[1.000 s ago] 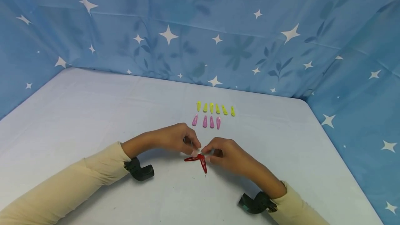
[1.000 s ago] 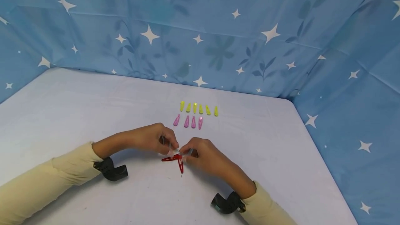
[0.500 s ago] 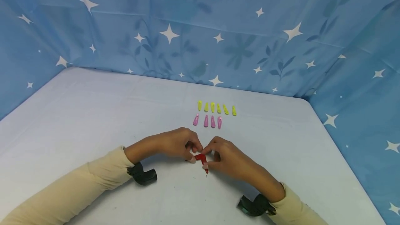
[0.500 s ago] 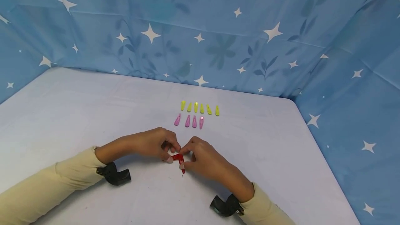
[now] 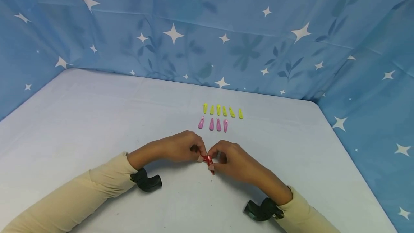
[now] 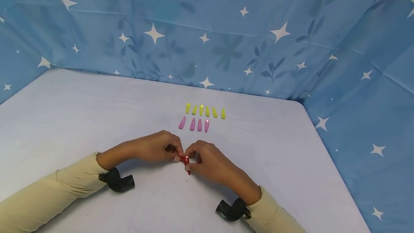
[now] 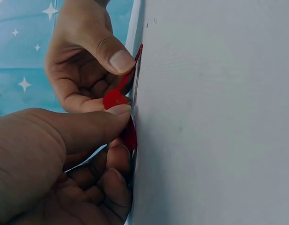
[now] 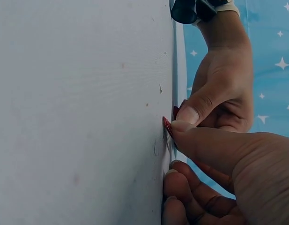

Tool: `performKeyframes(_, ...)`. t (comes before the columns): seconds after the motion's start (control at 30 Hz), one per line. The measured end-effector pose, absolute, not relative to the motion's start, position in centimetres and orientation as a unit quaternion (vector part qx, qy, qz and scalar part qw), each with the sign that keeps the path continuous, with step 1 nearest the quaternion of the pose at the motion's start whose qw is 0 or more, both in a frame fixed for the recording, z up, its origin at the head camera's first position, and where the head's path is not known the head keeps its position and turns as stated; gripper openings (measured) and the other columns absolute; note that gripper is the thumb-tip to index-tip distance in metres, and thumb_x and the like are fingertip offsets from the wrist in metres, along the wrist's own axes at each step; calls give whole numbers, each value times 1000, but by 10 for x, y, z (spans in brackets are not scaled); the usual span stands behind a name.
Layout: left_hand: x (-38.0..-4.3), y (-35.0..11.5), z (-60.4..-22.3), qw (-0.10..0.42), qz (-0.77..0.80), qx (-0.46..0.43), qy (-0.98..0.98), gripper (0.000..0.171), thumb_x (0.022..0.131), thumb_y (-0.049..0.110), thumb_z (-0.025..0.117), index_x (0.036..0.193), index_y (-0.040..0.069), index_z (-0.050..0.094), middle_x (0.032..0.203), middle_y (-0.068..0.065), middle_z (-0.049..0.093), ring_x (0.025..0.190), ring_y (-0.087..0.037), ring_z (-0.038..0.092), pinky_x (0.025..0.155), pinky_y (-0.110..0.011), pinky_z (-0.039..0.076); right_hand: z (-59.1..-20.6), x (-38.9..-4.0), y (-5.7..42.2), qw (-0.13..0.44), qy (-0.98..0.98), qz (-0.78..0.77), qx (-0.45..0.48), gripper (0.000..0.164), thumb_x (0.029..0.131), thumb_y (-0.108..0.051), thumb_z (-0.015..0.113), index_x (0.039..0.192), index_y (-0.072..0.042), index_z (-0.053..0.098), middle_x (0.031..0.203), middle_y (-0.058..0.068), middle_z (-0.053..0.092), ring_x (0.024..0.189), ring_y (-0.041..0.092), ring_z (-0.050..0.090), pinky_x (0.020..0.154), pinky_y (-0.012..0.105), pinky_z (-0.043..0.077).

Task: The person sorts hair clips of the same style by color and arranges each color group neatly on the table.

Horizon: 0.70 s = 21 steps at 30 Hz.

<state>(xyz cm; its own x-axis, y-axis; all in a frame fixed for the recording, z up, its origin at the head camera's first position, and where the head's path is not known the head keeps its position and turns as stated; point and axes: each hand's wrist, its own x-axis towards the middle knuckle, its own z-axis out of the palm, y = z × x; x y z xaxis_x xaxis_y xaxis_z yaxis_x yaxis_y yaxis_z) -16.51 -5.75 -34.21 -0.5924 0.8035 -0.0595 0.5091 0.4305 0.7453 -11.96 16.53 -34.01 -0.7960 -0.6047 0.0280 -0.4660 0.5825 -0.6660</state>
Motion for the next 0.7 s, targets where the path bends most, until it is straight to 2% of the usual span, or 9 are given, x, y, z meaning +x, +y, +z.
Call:
performKeyframes(0.17, -166, -58, -341, 211, 352, 395, 822, 11, 89, 6, 70, 93, 15, 74, 79, 9, 65, 71, -8, 56, 67, -26, 50, -339, -120, 164, 111, 881, -359, -288, 23, 83, -4, 76, 103, -14, 68, 90, -9, 63, 72, 9, 57, 64, 25, 50)
performKeyframes(0.43, -169, -61, -339, 234, 402, 371, 804, 9, 90, 4, 67, 92, 11, 73, 73, 3, 66, 67, -11, 61, 68, -28, 51, -340, -124, 164, 103, 874, -376, -290, 15, 87, -1, 71, 99, -10, 68, 76, -8, 60, 69, 9, 57, 65, 25, 51)
performKeyframes(0.7, -170, -62, -339, 236, 418, 357, 801, 4, 89, 7, 71, 91, 7, 74, 71, 3, 67, 65, -12, 59, 59, -26, 49, -339, -128, 165, 104, 868, -391, -287, 15, 89, 1, 68, 100, -9, 69, 81, -6, 62, 72, 13, 59, 68, 27, 52)
